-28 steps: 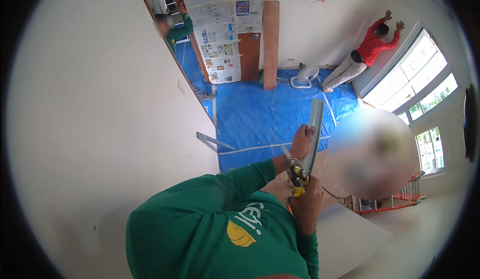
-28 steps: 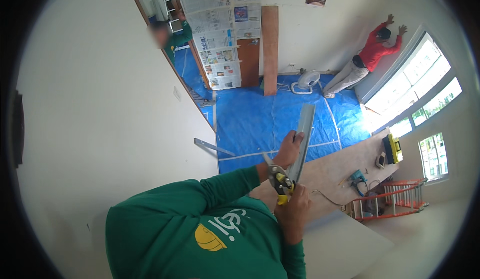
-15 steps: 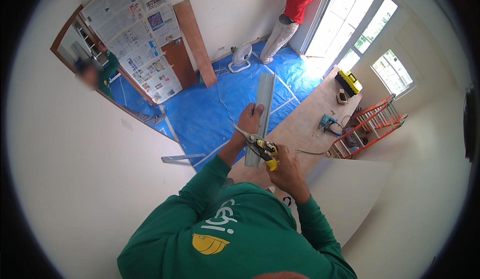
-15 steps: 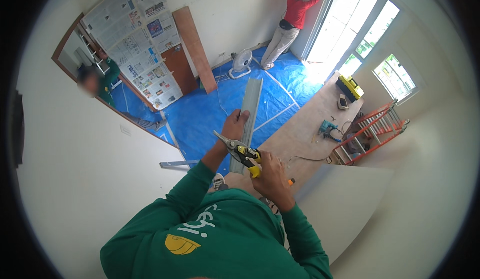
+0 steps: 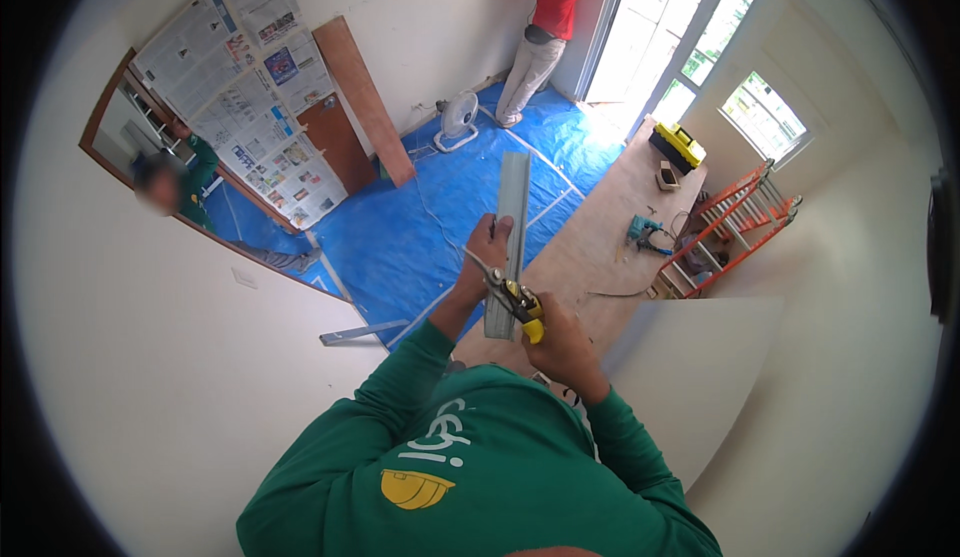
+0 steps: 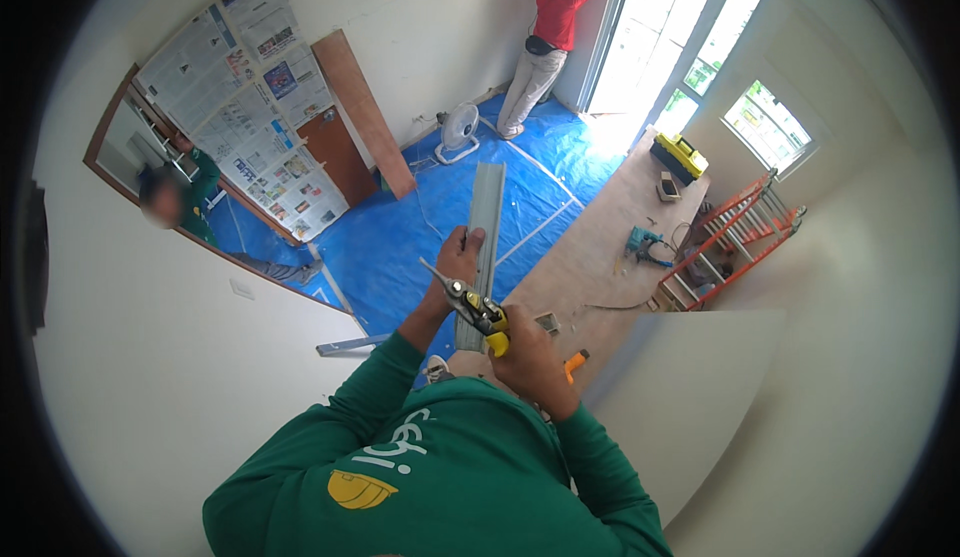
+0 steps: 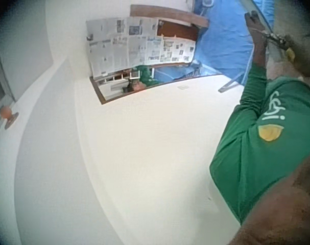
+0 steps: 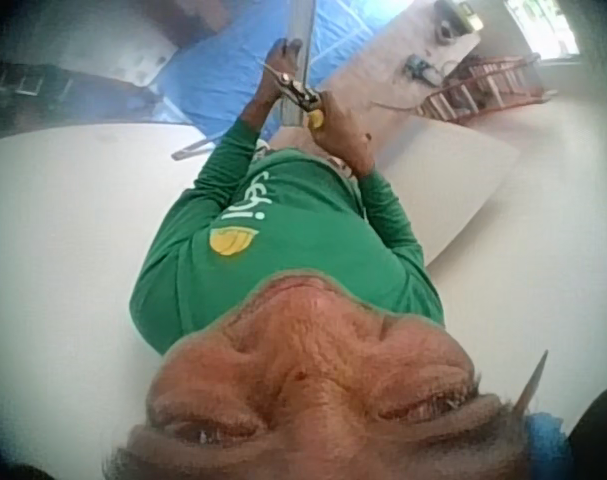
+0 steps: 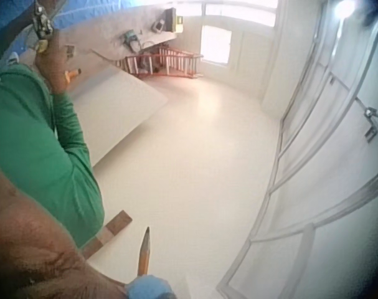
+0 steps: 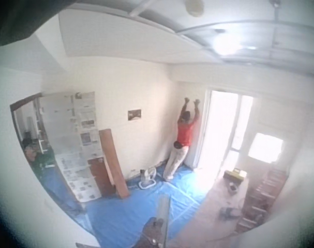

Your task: The person uses tin snips to cut a long metal trim piece into shorter segments. They repeatedly position the snips, cut, and reposition the trim while standing in a room under renovation.

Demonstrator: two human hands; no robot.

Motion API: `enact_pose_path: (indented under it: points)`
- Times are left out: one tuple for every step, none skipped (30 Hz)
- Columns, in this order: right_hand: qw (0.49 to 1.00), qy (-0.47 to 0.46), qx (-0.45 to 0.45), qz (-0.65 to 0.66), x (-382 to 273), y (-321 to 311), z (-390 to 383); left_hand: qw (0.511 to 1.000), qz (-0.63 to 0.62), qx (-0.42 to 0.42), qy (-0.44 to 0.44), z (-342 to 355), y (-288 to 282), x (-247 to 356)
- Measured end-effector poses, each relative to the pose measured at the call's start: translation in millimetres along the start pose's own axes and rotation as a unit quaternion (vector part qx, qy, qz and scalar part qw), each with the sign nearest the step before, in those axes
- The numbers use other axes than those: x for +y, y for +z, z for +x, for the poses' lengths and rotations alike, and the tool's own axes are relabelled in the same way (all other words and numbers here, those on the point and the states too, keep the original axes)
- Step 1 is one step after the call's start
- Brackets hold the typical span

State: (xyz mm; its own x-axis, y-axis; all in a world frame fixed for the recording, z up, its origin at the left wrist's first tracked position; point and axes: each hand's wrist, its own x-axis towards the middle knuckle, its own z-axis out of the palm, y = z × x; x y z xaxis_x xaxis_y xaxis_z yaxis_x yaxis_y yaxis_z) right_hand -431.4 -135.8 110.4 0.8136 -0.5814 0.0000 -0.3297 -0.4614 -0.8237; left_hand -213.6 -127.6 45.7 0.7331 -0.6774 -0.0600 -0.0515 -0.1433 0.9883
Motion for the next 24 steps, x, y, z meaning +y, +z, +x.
enact_pose_path:
  points:
    - [1.0,0.005,0.0,-0.003,1,-2,0,1.0,0.008,0.013,0.027,-1,0,0]
    - [1.0,0.011,0.0,-0.005,1,-2,1,0.999,0.018,0.023,0.041,0,1,0]
    - [1.0,0.01,0.005,-0.005,3,-3,2,0.998,0.039,0.037,0.04,2,1,-1]
    - [1.0,0.006,0.007,-0.004,5,-1,3,0.999,0.023,0.044,0.021,4,4,-3]
    - [1.0,-0.002,0.009,-0.022,7,1,5,0.995,0.021,0.079,0.063,9,6,-4]
    - [0.999,-0.013,0.013,-0.039,11,5,6,0.988,0.029,0.116,0.095,12,8,-7]
    - [0.998,0.003,0.003,-0.062,14,10,5,0.987,0.054,0.115,0.096,19,6,-9]
    - [1.0,-0.006,0.014,-0.023,19,12,5,0.987,0.076,0.115,0.087,23,3,-11]
    - [1.0,0.015,0.011,0.008,24,16,2,0.993,0.014,0.091,0.078,27,-1,-13]
    - [0.998,0.028,0.025,0.051,28,17,-1,0.995,-0.048,0.077,0.05,31,-4,-12]
    - [0.995,0.032,0.042,0.09,32,15,1,0.994,-0.076,0.071,0.036,33,-10,-12]
    - [0.989,0.012,0.068,0.133,35,13,-1,0.993,-0.097,0.068,0.01,37,-14,-9]
    - [0.979,0.075,0.032,0.189,37,8,-3,0.99,-0.125,0.065,-0.004,41,-19,-5]
    - [0.962,0.114,0.002,0.248,38,0,-5,0.99,-0.127,0.069,-0.003,43,-23,-2]
    - [0.941,0.15,-0.025,0.302,37,-8,-8,0.989,-0.133,0.072,0.002,45,-26,2]
    - [0.932,0.156,-0.068,0.319,35,-18,-11,0.987,-0.139,0.075,0.007,47,-28,7]
    - [0.924,0.16,-0.11,0.331,32,-28,-17,0.984,-0.159,0.081,0.014,50,-31,12]
    - [0.915,0.173,-0.15,0.332,27,-37,-22,0.98,-0.179,0.086,0.022,55,-33,18]
    - [0.919,0.167,-0.177,0.311,22,-44,-27,0.975,-0.2,0.093,0.031,62,-34,24]
    - [0.923,0.17,-0.2,0.279,17,-50,-34,0.966,-0.225,0.118,0.053,68,-36,31]
    - [0.928,0.18,-0.223,0.24,12,-55,-38,0.955,-0.25,0.142,0.075,75,-38,38]
    - [0.932,0.168,-0.249,0.202,8,-60,-42,0.943,-0.282,0.163,0.073,81,-41,46]
    - [0.929,0.177,-0.248,0.208,5,-58,-43,0.937,-0.272,0.189,0.11,85,-42,54]
    - [0.93,0.171,-0.241,0.219,3,-55,-43,0.932,-0.269,0.212,0.121,89,-45,63]
